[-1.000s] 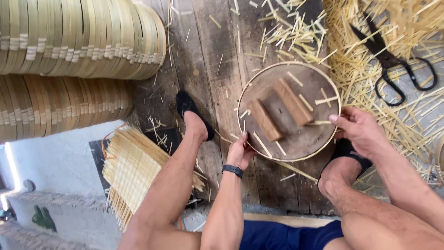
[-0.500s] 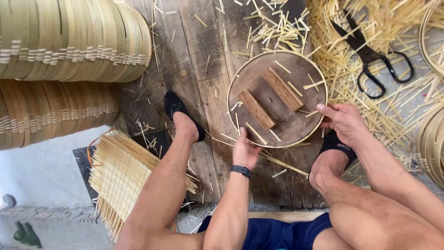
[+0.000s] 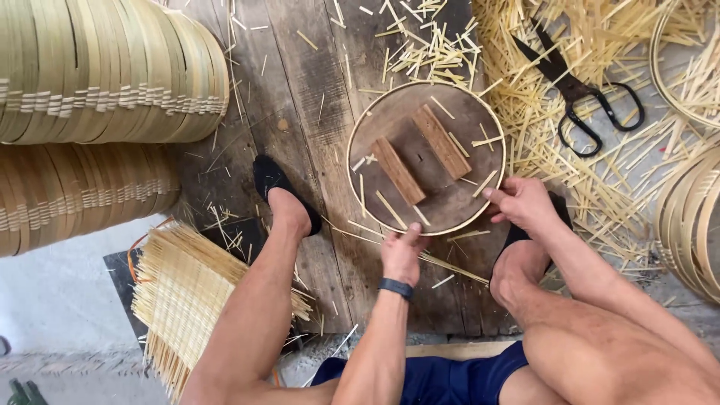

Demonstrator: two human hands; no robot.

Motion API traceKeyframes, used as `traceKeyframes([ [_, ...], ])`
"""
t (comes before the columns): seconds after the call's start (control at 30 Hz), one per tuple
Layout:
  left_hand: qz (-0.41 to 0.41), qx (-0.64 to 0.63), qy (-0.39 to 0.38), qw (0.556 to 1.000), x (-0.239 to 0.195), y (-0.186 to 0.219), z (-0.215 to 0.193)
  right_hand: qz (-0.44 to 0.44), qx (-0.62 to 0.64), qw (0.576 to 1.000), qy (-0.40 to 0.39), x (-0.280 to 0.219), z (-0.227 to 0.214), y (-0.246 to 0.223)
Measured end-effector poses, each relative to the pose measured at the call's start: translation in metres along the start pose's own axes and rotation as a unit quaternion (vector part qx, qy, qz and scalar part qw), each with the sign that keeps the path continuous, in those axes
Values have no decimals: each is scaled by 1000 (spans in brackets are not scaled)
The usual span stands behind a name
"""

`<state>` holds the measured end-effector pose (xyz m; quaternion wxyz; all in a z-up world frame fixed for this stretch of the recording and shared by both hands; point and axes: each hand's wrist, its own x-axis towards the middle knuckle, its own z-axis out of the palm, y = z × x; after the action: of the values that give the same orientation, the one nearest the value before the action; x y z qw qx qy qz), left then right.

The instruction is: Weaving bamboo strips into a circular frame and using industrial scissors to trim the excess material to create a finished tray.

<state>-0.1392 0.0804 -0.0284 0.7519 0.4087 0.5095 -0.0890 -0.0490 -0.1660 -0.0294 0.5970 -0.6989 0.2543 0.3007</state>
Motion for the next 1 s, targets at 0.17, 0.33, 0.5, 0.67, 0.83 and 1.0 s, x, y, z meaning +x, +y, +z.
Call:
traceKeyframes([
  [0.17,120,5,-24,993,-32,101,15,-135,-161,974,83,-34,1,-76],
  [0.33,334,246,-163,895,-66,146,43,-159,118,969,-146,-42,12,-133],
  [0.5,469,402,-171,767,-110,167,105,-180,258,937,-151,-58,30,-144],
  [0.67,577,472,-151,649,-102,177,138,-177,320,921,-135,-64,30,-147],
  [0.83,634,495,-170,570,-86,182,144,-194,356,899,-168,-60,25,-138],
  [1.0,619,465,-178,607,-81,187,139,-209,327,903,-186,-57,13,-130],
])
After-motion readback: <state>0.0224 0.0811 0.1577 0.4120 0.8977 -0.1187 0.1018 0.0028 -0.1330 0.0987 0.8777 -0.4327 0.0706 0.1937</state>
